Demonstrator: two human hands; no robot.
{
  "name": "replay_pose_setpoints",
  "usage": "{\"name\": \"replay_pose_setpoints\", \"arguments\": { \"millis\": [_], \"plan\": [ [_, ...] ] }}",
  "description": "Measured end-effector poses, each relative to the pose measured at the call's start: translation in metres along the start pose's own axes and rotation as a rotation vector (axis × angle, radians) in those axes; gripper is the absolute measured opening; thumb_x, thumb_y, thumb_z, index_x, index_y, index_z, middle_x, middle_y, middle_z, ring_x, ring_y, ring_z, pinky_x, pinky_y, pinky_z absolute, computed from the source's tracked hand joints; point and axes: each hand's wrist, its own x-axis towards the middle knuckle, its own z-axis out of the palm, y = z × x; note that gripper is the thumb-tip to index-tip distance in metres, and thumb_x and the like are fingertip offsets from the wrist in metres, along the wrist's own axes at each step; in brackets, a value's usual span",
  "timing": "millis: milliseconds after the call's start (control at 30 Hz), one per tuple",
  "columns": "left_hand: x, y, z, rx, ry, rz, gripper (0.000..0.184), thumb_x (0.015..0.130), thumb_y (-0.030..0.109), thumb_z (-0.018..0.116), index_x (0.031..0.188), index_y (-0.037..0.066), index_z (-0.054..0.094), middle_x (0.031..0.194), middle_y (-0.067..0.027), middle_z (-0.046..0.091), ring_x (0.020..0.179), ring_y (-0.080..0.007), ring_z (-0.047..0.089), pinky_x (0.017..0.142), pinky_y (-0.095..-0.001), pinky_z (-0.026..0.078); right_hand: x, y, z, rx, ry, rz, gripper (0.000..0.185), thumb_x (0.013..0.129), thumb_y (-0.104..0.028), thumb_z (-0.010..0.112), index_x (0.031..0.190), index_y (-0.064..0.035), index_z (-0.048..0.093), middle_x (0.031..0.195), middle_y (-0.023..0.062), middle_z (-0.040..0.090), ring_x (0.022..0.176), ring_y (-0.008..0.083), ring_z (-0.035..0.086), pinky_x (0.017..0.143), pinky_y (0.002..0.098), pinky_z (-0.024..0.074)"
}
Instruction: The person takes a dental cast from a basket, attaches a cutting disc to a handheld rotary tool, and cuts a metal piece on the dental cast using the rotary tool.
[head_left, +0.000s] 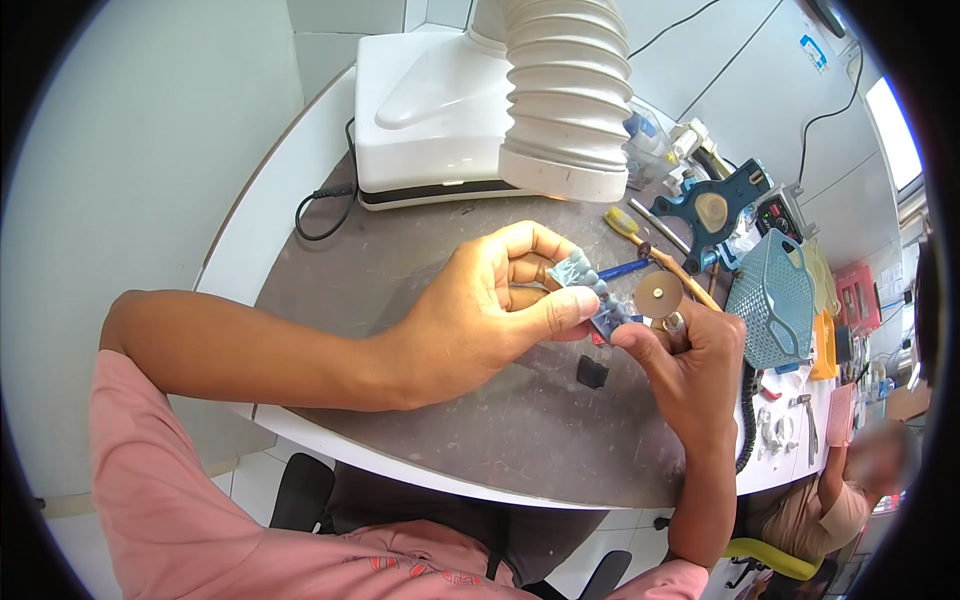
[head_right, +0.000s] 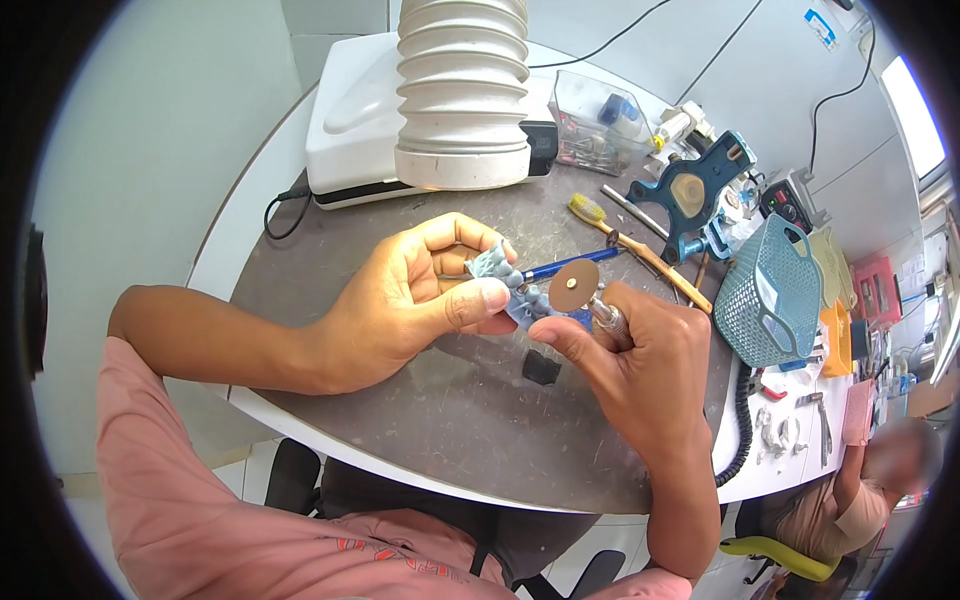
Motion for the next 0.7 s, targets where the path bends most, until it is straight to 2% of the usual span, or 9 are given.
{"name": "replay_pose_setpoints", "arguments": {
  "millis": [700],
  "plan": [
    [0.0012, -0.0014, -0.0003, -0.018, 0.002, -0.006, 0.034, 0.096, 0.016, 0.063, 0.120, -0.001, 0.047, 0.110, -0.0124, 0.063, 0.102, -0.0166, 0.065, 0.096, -0.0352, 0.055, 0.0002, 0.0003, -0.0014, -0.027, -0.004, 0.011, 0.053, 0.073, -0.039, 0.086, 0.056, -0.0045, 0.050, 0.044, 0.0011, 0.036, 0.042, 0.0123, 0.031, 0.041, 0.0293, 0.0255]
  ]
}}
